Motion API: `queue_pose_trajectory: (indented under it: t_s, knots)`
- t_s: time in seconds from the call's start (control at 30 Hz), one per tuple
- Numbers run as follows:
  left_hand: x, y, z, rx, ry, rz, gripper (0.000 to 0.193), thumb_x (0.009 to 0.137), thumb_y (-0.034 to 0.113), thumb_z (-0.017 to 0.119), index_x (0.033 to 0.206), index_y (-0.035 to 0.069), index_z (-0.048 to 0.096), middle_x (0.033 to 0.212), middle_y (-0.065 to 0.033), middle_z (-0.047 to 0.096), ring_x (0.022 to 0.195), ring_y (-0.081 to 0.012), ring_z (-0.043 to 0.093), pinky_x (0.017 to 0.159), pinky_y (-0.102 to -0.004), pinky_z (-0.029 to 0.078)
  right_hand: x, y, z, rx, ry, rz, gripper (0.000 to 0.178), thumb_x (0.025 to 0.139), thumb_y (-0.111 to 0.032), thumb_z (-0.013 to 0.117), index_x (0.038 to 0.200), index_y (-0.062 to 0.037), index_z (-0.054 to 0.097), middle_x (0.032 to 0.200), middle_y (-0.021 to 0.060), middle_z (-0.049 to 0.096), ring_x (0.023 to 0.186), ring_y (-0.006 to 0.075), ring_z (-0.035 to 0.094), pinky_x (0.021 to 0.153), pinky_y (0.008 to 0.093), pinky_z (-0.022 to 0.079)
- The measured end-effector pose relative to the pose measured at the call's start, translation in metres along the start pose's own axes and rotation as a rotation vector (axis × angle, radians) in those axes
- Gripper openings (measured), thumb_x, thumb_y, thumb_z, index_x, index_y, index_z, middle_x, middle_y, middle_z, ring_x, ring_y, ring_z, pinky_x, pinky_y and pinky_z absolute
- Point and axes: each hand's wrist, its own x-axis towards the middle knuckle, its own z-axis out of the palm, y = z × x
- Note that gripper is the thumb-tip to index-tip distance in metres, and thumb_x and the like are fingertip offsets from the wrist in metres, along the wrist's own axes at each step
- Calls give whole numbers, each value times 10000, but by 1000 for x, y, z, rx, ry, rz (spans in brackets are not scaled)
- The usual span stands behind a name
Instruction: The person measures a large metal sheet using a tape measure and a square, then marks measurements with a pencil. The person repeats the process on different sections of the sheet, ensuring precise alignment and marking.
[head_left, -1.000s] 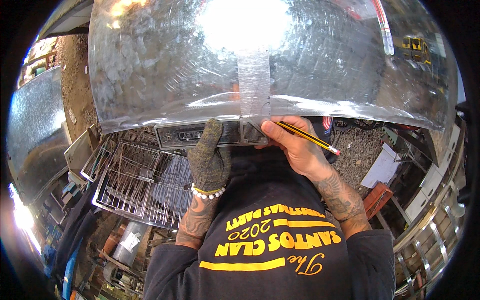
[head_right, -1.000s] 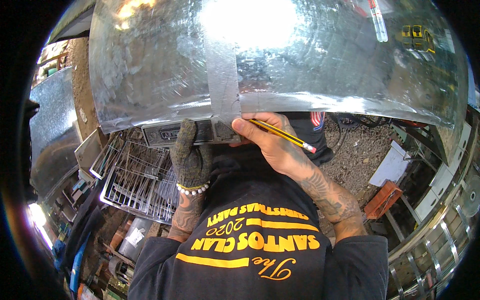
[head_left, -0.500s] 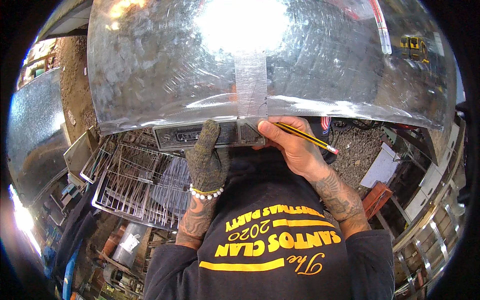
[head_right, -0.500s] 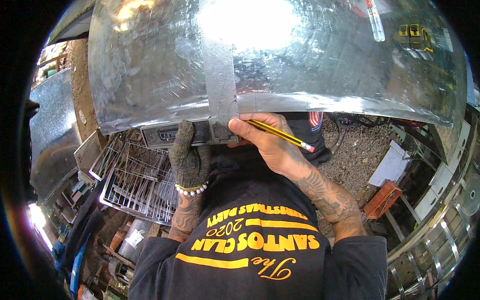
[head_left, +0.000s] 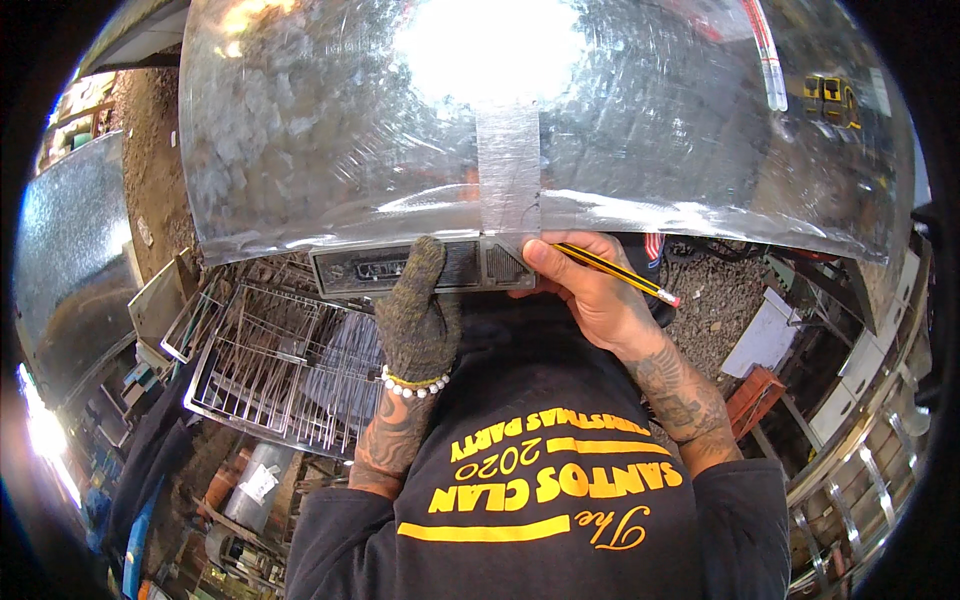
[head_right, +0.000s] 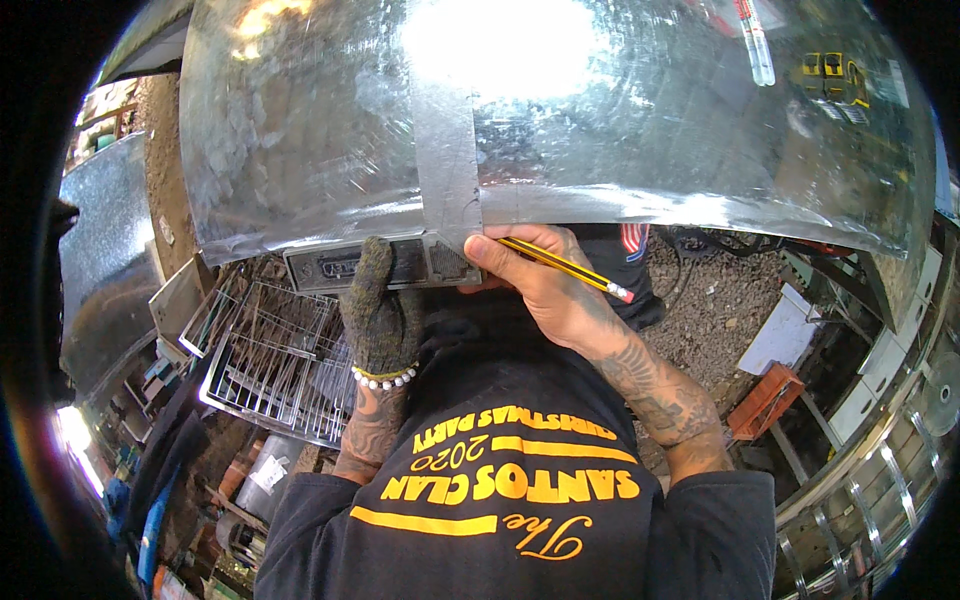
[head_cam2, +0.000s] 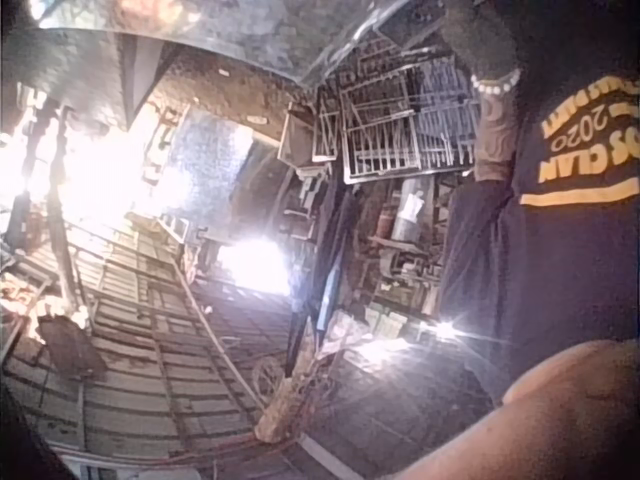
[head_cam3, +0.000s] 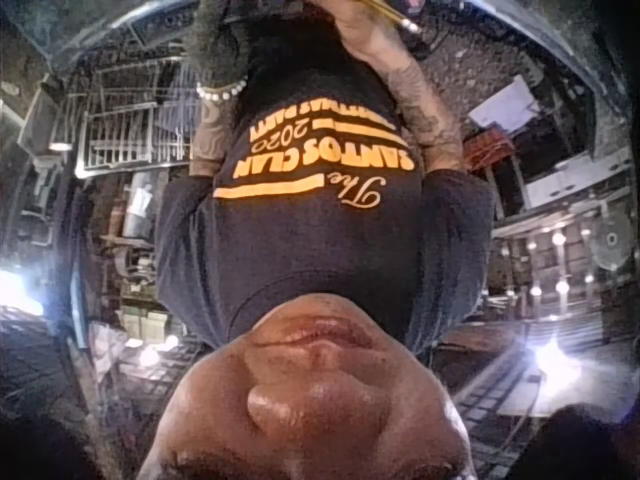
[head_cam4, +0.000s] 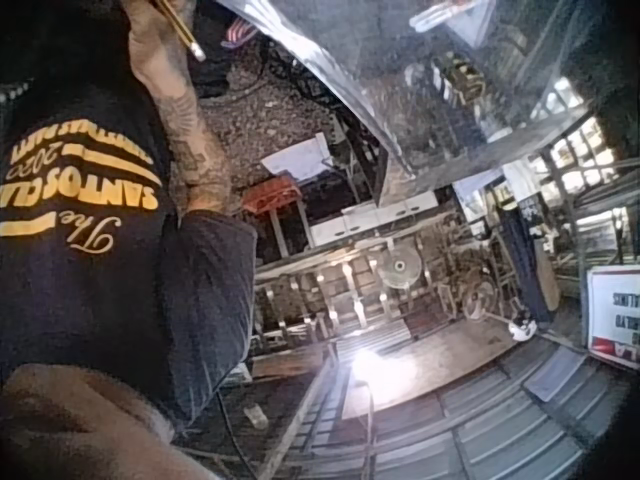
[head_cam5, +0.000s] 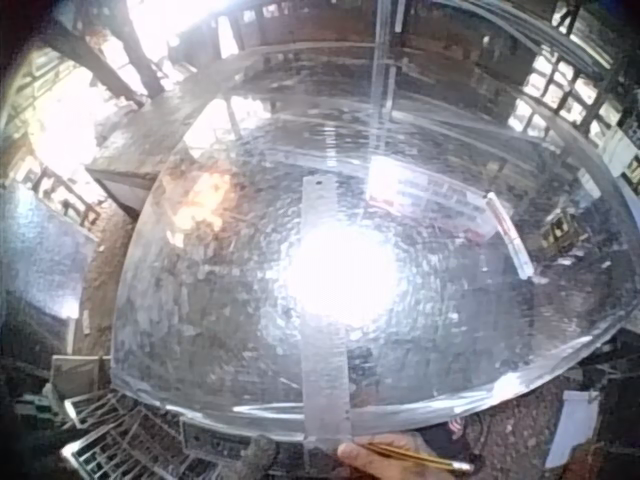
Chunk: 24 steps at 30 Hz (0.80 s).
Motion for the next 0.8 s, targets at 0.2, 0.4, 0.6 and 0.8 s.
queue_pose_trajectory:
  t_s: [0.2,0.4,0.6,0.8]
  knots:
    - [1,4,0,-14,13,-14,352,916,-14,606,1268,-26,601,1144,-227,695,1067,-315,687,938,-395,516,1,0,-3,-8,-26,7,301,970,-266,673,1094,6,711,1013,46,702,947,121,645,822,324,596]
    - [1,2,0,41,14,12,356,907,-20,606,1263,-29,603,1133,-230,698,1055,-314,694,929,-395,521,0,-2,-1,-12,-21,10,294,974,-264,669,1093,1,713,1010,42,700,945,118,643,824,328,597]
    - [1,4,-2,-4,-21,-36,358,917,2,593,1274,-18,591,1105,-226,705,1013,-316,706,893,-398,535,1,-2,-1,-6,-30,13,277,979,-255,661,1082,-4,716,986,33,696,923,110,639,818,328,597]
    - [0,1,-1,-17,-29,-30,358,933,15,572,1291,-1,578,1091,-217,706,1013,-303,700,897,-395,532,1,-1,-2,-23,-15,16,283,979,-254,661,1087,2,715,998,37,698,928,112,641,813,326,598]
